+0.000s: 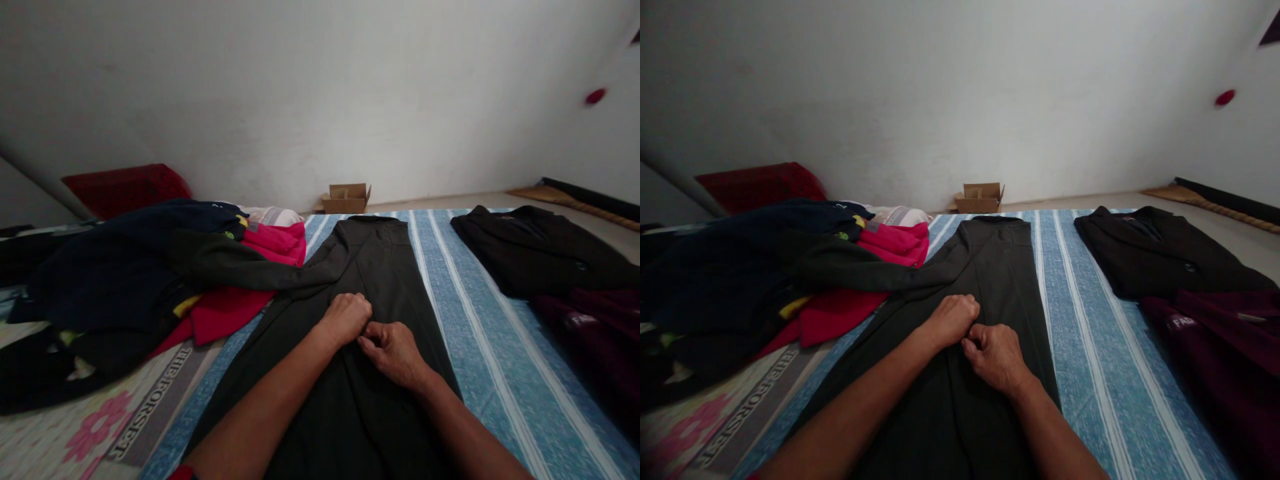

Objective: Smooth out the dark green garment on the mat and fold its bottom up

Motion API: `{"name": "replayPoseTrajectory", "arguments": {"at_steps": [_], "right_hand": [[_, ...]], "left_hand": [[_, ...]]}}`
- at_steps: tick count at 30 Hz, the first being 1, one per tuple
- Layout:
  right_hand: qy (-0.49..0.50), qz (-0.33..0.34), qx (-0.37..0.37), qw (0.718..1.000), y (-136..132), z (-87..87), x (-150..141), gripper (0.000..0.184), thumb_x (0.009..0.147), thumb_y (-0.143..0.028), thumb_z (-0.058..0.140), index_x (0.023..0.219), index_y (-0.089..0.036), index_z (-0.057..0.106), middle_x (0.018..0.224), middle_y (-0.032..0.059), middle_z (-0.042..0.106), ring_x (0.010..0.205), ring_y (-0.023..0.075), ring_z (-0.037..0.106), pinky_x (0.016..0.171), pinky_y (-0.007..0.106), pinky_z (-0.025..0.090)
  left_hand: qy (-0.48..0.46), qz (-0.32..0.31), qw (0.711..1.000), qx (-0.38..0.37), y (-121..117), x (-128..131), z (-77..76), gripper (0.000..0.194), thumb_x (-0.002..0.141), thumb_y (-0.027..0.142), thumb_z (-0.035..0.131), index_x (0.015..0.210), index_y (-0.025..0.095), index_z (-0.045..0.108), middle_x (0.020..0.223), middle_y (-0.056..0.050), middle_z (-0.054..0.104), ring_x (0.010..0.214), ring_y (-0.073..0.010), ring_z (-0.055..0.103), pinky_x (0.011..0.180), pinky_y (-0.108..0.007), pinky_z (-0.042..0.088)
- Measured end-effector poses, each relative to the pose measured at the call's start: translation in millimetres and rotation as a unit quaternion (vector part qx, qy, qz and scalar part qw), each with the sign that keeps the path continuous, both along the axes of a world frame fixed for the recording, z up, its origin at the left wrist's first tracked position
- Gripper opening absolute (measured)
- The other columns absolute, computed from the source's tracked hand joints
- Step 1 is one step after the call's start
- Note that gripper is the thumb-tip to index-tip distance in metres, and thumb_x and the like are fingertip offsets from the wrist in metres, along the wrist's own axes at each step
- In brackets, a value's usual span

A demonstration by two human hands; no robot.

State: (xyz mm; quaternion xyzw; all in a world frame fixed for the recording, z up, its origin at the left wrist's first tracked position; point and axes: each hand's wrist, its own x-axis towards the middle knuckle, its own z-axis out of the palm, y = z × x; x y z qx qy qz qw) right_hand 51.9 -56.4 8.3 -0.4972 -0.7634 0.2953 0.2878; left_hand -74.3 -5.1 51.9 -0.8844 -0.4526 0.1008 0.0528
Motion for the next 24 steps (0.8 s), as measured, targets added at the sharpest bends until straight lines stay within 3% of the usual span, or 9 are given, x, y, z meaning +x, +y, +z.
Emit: {"name": "replayPoseTrajectory", "arguments": {"at_steps": [7, 9, 14, 20, 24], "right_hand": [[-0.011, -0.007, -0.007, 1.000, 0.5, -1.2, -0.1, 0.021, 0.081, -0.030, 0.050, 0.064, -0.019, 0.058, 0.055, -0.0022, 0.059, 0.053, 0.0100, 0.052, 0.052, 0.022, 0.025], [-0.009, -0.008, -0.004, 1.000, 0.3, -1.2, 0.0, 0.022, 0.081, -0.030, 0.051, 0.062, -0.019, 0.057, 0.054, -0.0025, 0.058, 0.051, 0.0097, 0.050, 0.052, 0.022, 0.024], [-0.012, -0.019, -0.002, 1.000, -0.1, -0.3, -0.1, 0.028, 0.082, -0.034, 0.051, 0.058, -0.019, 0.052, 0.050, -0.0038, 0.051, 0.049, 0.0087, 0.044, 0.051, 0.022, 0.022], [-0.007, -0.018, -0.004, 1.000, 0.1, -0.9, -0.8, 0.029, 0.082, -0.034, 0.051, 0.057, -0.019, 0.050, 0.050, -0.0046, 0.047, 0.049, 0.0083, 0.041, 0.051, 0.023, 0.020], [-0.012, -0.019, -0.003, 1.000, 0.8, -1.4, -0.9, 0.029, 0.081, -0.035, 0.051, 0.057, -0.019, 0.050, 0.050, -0.0045, 0.048, 0.049, 0.0083, 0.043, 0.051, 0.023, 0.020]], "left_hand": [[0.054, -0.097, 0.994, 0.004, 6.5, 3.6, 7.1, 0.021, 0.082, 0.012, 0.047, 0.085, 0.008, 0.068, 0.084, -0.015, 0.067, 0.078, -0.0277, 0.066, 0.061, -0.034, 0.050], [0.032, -0.078, 0.996, 0.002, 8.5, -0.4, 4.1, 0.019, 0.081, 0.015, 0.049, 0.084, 0.010, 0.068, 0.084, -0.014, 0.067, 0.077, -0.0267, 0.066, 0.062, -0.034, 0.050], [-0.081, 0.035, 0.996, 0.007, 15.2, -20.6, -8.1, 0.018, 0.078, 0.018, 0.049, 0.079, 0.015, 0.066, 0.084, -0.009, 0.068, 0.077, -0.0207, 0.064, 0.066, -0.028, 0.047], [-0.270, 0.098, 0.957, -0.028, 7.0, -49.6, -8.9, 0.017, 0.072, 0.010, 0.046, 0.066, 0.016, 0.061, 0.070, -0.001, 0.063, 0.067, -0.0128, 0.058, 0.064, -0.021, 0.041], [-0.334, 0.114, 0.934, -0.054, -5.6, -55.3, -2.9, 0.018, 0.071, 0.008, 0.045, 0.064, 0.016, 0.060, 0.066, 0.001, 0.061, 0.065, -0.0111, 0.056, 0.061, -0.019, 0.039]]}}
